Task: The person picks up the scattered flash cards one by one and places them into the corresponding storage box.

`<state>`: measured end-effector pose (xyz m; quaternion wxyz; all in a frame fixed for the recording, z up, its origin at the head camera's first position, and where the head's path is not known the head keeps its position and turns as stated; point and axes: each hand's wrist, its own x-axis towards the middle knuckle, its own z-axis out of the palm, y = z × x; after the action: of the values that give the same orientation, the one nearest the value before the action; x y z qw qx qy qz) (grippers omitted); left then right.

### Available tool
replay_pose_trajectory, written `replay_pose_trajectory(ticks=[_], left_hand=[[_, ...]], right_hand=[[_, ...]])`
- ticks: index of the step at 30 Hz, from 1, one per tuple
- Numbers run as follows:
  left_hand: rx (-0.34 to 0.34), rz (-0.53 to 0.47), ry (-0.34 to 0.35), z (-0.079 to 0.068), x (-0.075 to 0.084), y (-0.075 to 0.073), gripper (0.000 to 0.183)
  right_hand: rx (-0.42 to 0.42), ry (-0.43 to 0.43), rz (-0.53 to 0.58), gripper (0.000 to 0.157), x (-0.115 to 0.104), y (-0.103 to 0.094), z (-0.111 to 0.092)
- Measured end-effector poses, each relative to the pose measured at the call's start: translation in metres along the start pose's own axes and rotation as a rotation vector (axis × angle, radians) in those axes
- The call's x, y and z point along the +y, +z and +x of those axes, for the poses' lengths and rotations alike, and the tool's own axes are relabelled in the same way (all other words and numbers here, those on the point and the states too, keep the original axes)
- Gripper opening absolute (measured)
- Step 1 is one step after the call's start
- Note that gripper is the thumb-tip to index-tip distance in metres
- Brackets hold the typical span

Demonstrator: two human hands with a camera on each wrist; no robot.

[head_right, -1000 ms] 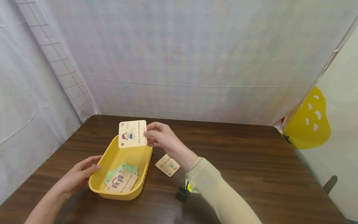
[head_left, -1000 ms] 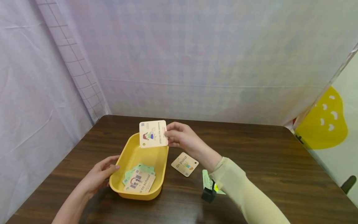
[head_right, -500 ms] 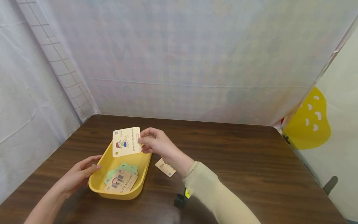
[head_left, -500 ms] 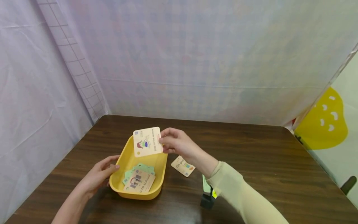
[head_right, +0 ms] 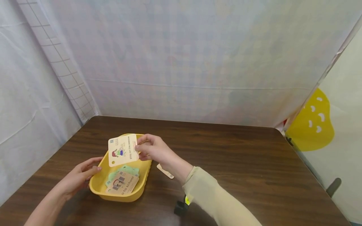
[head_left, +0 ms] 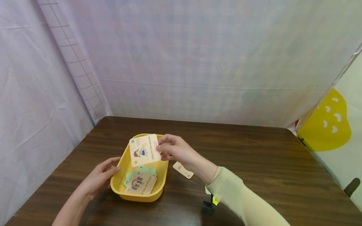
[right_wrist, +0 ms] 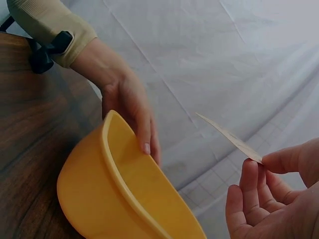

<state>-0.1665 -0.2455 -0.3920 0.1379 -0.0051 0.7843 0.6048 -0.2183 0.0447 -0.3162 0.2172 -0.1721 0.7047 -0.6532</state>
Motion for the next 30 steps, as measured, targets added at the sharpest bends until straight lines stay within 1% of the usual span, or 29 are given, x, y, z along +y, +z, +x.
replay_pose_trajectory(ticks=[9,16,23,30], left_hand=[[-0.003,-0.003,-0.01,0.0,0.001,0.0,0.061],[-0.011,-0.008,-0.012,-0.001,0.001,0.001,0.062],[0.004,0.002,-0.021,-0.001,0.002,0.001,0.06],[0.015,0.0,-0.027,-0.001,0.005,0.001,0.06]], right_hand=[[-0.005,0.016,-0.062,0.017,0.004,0.004,0.0],[-0.012,0.008,-0.101,0.017,0.009,0.007,0.0],[-0.019,0.018,-0.115,0.019,0.011,0.012,-0.001],[-0.032,-0.005,-0.141,0.019,0.014,0.015,0.001]])
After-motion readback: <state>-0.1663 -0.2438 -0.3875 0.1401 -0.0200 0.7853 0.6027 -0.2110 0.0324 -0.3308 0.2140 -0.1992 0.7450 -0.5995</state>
